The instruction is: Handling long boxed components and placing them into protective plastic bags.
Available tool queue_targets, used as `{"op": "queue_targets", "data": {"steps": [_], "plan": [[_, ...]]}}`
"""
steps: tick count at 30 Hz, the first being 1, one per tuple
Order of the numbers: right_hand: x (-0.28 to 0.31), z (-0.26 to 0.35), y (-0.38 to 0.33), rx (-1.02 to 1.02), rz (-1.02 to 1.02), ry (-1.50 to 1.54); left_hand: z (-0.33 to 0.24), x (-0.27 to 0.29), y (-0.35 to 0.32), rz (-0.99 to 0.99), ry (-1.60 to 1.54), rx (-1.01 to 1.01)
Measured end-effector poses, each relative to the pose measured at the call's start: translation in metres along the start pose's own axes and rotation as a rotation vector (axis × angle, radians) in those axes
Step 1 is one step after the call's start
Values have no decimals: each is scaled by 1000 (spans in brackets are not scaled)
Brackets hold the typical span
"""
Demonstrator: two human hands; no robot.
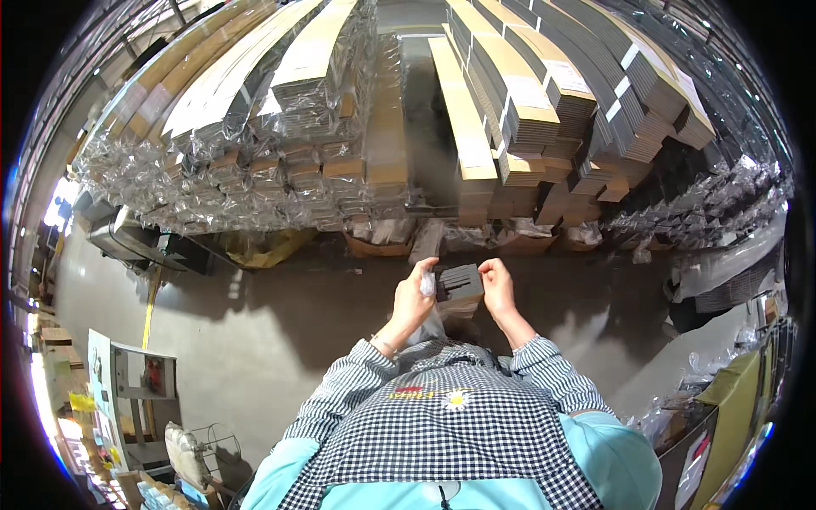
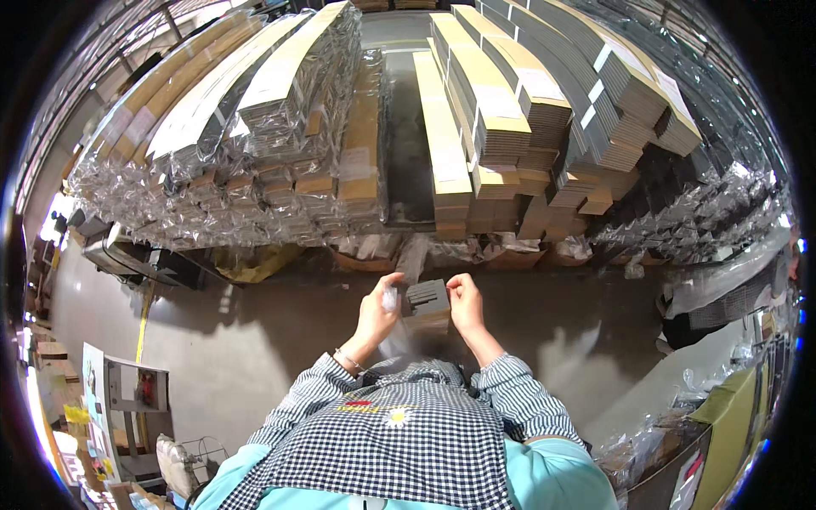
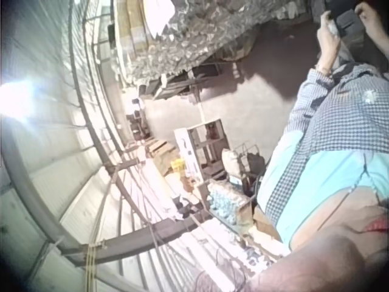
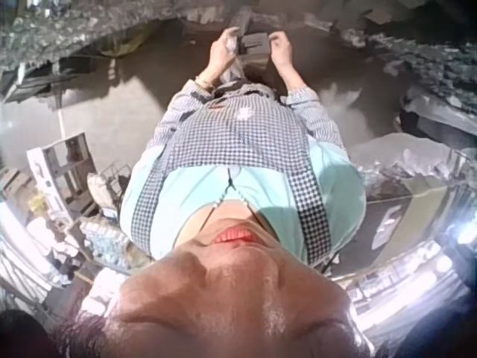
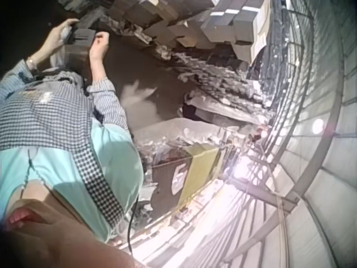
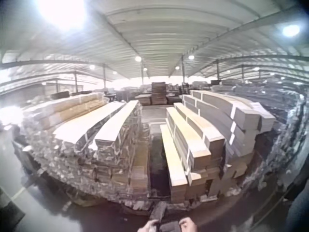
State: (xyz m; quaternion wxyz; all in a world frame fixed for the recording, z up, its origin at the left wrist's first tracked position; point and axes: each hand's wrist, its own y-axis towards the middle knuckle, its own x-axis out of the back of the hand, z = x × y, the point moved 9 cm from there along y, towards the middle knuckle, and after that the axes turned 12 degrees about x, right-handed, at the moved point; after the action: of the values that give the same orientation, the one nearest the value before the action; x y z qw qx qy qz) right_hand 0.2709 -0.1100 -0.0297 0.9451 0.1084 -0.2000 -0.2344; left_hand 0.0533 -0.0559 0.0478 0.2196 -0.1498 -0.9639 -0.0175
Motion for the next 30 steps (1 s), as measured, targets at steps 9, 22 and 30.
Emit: {"op": "queue_targets", "data": {"steps": [9,22,30], "plan": [[19,97,-7,62,34,423,-14,10,-13,254,-444,101],[-152,3,-75,80,784,366,-232,195,-42,677,-1672,-578],[-62,114,209,194,-14,503,4,120,110,-46,-411,16]]}}
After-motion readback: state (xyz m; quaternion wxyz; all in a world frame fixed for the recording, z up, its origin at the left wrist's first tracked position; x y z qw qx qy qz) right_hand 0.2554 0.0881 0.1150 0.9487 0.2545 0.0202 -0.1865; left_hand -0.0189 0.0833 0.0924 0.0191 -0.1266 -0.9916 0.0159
